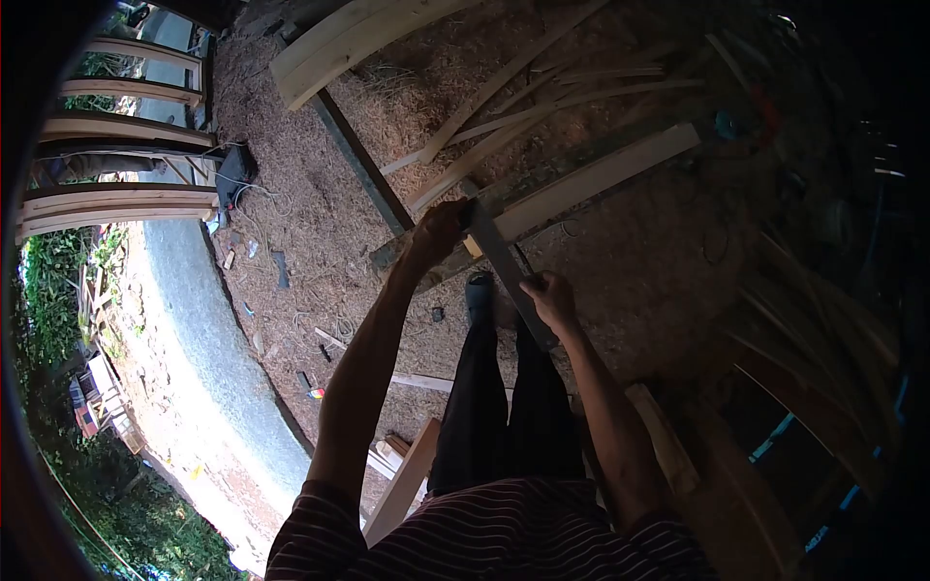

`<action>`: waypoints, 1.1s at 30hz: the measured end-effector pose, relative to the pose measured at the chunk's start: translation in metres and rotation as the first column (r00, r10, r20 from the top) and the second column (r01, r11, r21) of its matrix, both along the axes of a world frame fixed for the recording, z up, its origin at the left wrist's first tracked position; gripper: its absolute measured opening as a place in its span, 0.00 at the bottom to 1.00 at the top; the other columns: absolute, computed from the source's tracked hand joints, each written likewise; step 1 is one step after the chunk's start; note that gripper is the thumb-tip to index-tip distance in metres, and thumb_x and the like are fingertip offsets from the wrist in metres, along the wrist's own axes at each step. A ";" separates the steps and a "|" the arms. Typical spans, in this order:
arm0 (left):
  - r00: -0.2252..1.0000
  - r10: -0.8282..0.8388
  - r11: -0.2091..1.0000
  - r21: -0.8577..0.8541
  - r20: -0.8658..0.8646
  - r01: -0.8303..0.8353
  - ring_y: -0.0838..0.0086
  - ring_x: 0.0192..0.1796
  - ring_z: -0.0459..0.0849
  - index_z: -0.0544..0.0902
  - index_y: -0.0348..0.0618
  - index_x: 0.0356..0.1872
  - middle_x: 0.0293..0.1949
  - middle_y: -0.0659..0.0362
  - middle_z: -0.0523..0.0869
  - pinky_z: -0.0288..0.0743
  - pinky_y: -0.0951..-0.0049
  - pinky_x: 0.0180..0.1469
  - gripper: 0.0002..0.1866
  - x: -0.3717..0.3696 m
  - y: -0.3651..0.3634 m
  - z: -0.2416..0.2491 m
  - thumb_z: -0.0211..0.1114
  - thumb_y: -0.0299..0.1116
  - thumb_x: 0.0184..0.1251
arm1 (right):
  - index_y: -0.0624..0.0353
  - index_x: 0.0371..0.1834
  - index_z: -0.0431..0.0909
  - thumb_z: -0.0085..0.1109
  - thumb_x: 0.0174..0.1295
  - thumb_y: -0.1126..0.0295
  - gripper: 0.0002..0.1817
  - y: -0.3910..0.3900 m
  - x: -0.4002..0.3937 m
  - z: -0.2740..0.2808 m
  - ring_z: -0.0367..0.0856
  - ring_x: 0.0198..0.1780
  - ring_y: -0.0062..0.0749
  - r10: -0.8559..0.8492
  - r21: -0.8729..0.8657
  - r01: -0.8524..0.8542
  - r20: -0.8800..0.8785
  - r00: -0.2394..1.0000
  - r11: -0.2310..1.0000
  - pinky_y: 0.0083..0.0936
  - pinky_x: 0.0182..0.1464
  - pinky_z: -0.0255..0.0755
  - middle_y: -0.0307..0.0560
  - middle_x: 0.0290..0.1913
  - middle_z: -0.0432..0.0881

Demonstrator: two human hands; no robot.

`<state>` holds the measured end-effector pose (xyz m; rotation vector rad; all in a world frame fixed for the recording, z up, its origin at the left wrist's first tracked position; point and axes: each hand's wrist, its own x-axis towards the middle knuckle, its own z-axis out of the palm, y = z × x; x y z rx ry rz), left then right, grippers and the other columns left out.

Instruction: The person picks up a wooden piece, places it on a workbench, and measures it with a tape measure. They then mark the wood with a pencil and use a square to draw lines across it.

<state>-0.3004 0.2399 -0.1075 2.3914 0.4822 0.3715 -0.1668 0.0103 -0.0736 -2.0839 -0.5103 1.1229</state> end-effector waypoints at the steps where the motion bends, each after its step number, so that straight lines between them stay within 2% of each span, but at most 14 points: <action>1: 1.000 0.019 0.999 -0.042 -0.003 -0.019 0.57 0.50 0.80 0.71 0.37 0.60 0.50 0.48 0.79 0.76 0.62 0.51 0.35 0.000 -0.005 0.009 0.74 0.27 0.47 | 0.65 0.31 0.82 0.65 0.54 0.64 0.13 -0.003 -0.001 -0.005 0.84 0.36 0.39 -0.008 0.019 0.009 -0.028 1.000 1.000 0.33 0.39 0.74 0.53 0.31 0.85; 2: 0.999 0.037 0.996 -0.085 -0.007 -0.038 0.56 0.53 0.78 0.70 0.38 0.61 0.52 0.48 0.77 0.75 0.60 0.53 0.39 0.000 -0.010 0.018 0.77 0.32 0.44 | 0.65 0.31 0.82 0.65 0.54 0.64 0.13 -0.007 -0.001 -0.009 0.84 0.35 0.38 -0.017 0.036 0.019 -0.056 0.998 0.999 0.33 0.38 0.74 0.53 0.31 0.85; 3: 0.999 0.037 0.996 -0.085 -0.006 -0.038 0.56 0.53 0.78 0.70 0.38 0.61 0.52 0.48 0.77 0.75 0.60 0.53 0.39 0.002 -0.016 0.028 0.77 0.32 0.44 | 0.65 0.31 0.82 0.65 0.54 0.64 0.13 -0.007 -0.001 -0.009 0.84 0.35 0.38 -0.017 0.036 0.019 -0.055 0.998 0.999 0.33 0.38 0.74 0.53 0.31 0.85; 5: 0.982 0.065 0.998 -0.004 -0.177 -0.067 0.54 0.60 0.71 0.65 0.41 0.65 0.57 0.50 0.72 0.68 0.56 0.59 0.50 0.008 -0.027 0.046 0.81 0.39 0.35 | 0.65 0.31 0.82 0.65 0.54 0.65 0.12 -0.008 -0.002 -0.008 0.84 0.34 0.36 -0.016 0.002 0.017 -0.066 0.998 1.000 0.31 0.38 0.73 0.52 0.31 0.85; 8: 0.956 0.155 0.988 0.024 -0.247 -0.154 0.53 0.63 0.67 0.62 0.42 0.66 0.60 0.51 0.68 0.63 0.55 0.63 0.54 0.013 -0.040 0.052 0.82 0.40 0.32 | 0.66 0.30 0.82 0.65 0.54 0.65 0.12 -0.006 -0.002 -0.003 0.84 0.33 0.36 -0.031 -0.003 0.031 -0.043 0.999 1.000 0.31 0.37 0.73 0.52 0.30 0.85; 12: 0.958 0.143 0.990 0.037 -0.247 -0.138 0.54 0.62 0.68 0.63 0.41 0.65 0.59 0.51 0.69 0.64 0.56 0.63 0.53 0.010 -0.040 0.044 0.81 0.39 0.32 | 0.66 0.30 0.82 0.65 0.54 0.65 0.12 -0.012 0.004 -0.005 0.84 0.32 0.34 -0.017 0.012 0.018 -0.056 0.998 1.000 0.30 0.36 0.73 0.51 0.29 0.85; 14: 0.968 0.106 0.993 0.072 -0.228 -0.092 0.53 0.63 0.67 0.61 0.46 0.68 0.61 0.51 0.68 0.66 0.53 0.61 0.53 0.008 -0.037 0.039 0.80 0.45 0.37 | 0.65 0.30 0.82 0.65 0.53 0.65 0.12 -0.014 0.005 -0.006 0.82 0.31 0.32 -0.026 0.050 0.031 -0.085 0.996 0.998 0.30 0.35 0.72 0.49 0.28 0.84; 17: 0.974 0.133 0.988 0.109 -0.186 -0.114 0.54 0.62 0.69 0.62 0.46 0.68 0.60 0.52 0.69 0.66 0.53 0.59 0.51 0.008 -0.040 0.037 0.79 0.44 0.39 | 0.65 0.29 0.82 0.65 0.53 0.66 0.11 -0.013 0.004 -0.007 0.81 0.30 0.30 -0.039 0.036 0.042 -0.083 0.996 0.998 0.29 0.34 0.71 0.48 0.26 0.83; 26: 0.964 0.149 0.988 0.083 -0.219 -0.134 0.55 0.62 0.69 0.62 0.45 0.67 0.61 0.52 0.69 0.66 0.53 0.59 0.49 0.010 -0.041 0.039 0.78 0.44 0.41 | 0.66 0.29 0.80 0.64 0.54 0.68 0.10 -0.011 0.006 0.007 0.81 0.29 0.31 0.016 0.062 -0.017 0.020 1.000 0.998 0.30 0.33 0.70 0.50 0.26 0.82; 33: 0.963 0.152 0.987 0.076 -0.222 -0.138 0.56 0.64 0.68 0.61 0.45 0.69 0.63 0.52 0.68 0.65 0.53 0.60 0.50 0.008 -0.042 0.040 0.77 0.44 0.41 | 0.66 0.30 0.79 0.64 0.55 0.67 0.11 -0.012 0.009 0.004 0.81 0.29 0.32 0.016 0.055 -0.015 -0.026 1.000 0.998 0.31 0.33 0.69 0.50 0.26 0.82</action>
